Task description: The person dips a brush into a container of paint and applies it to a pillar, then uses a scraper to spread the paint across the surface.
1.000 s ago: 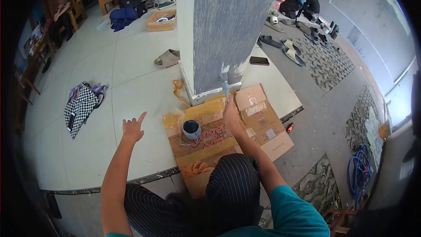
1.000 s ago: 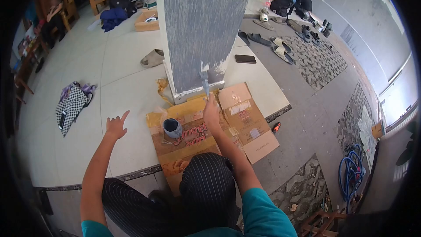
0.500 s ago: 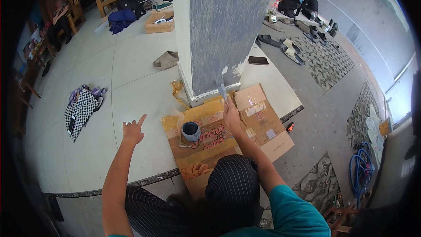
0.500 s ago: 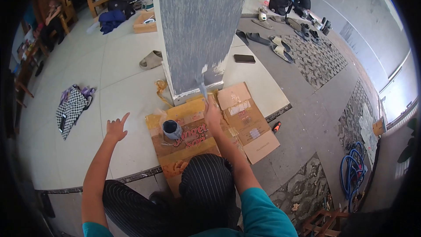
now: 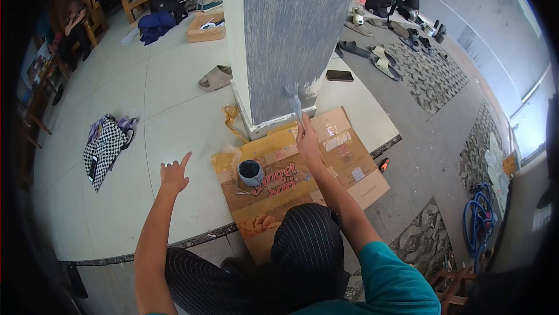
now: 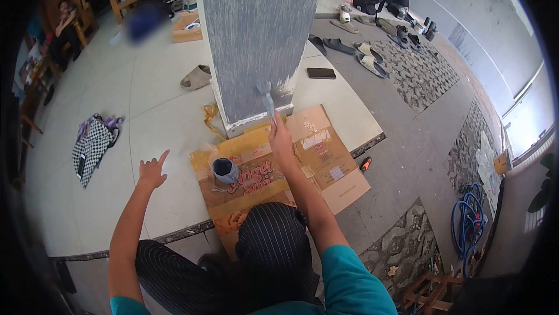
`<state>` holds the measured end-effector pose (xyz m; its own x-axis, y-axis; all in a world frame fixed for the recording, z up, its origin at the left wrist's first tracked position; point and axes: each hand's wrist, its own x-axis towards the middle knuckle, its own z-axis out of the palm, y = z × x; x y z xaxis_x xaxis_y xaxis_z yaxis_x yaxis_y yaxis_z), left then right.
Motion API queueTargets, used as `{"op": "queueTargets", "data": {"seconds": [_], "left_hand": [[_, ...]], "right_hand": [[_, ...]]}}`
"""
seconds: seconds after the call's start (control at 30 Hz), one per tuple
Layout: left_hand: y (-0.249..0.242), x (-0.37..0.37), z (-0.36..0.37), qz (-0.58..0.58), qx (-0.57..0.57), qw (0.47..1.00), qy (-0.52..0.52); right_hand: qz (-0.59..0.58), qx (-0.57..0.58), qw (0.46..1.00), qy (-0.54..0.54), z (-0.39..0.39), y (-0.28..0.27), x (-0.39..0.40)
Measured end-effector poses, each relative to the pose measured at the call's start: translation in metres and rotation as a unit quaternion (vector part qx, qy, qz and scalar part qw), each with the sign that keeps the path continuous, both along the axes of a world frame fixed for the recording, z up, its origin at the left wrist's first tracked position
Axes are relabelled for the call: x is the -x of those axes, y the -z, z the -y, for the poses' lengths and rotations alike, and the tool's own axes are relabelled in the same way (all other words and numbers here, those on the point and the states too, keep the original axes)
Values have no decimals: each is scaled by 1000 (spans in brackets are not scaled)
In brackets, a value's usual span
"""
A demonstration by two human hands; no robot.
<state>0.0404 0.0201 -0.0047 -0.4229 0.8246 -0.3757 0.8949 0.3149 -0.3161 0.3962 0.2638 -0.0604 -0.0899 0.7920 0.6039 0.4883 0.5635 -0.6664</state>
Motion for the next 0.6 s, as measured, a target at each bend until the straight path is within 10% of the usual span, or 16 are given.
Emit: {"op": "queueTargets", "data": {"seconds": [0.13,0.33,0.6], "left_hand": [[-1,5,3,-1,-9,1000,-3],[3,8,1,-4,23,1000,-12],[0,1,-4,-7,2,1000,6]], "right_hand": [[51,180,982,6,29,14,-21],[-58,-27,998,9,2,-47,-11],[92,93,991,11,16,1,-29]]}}
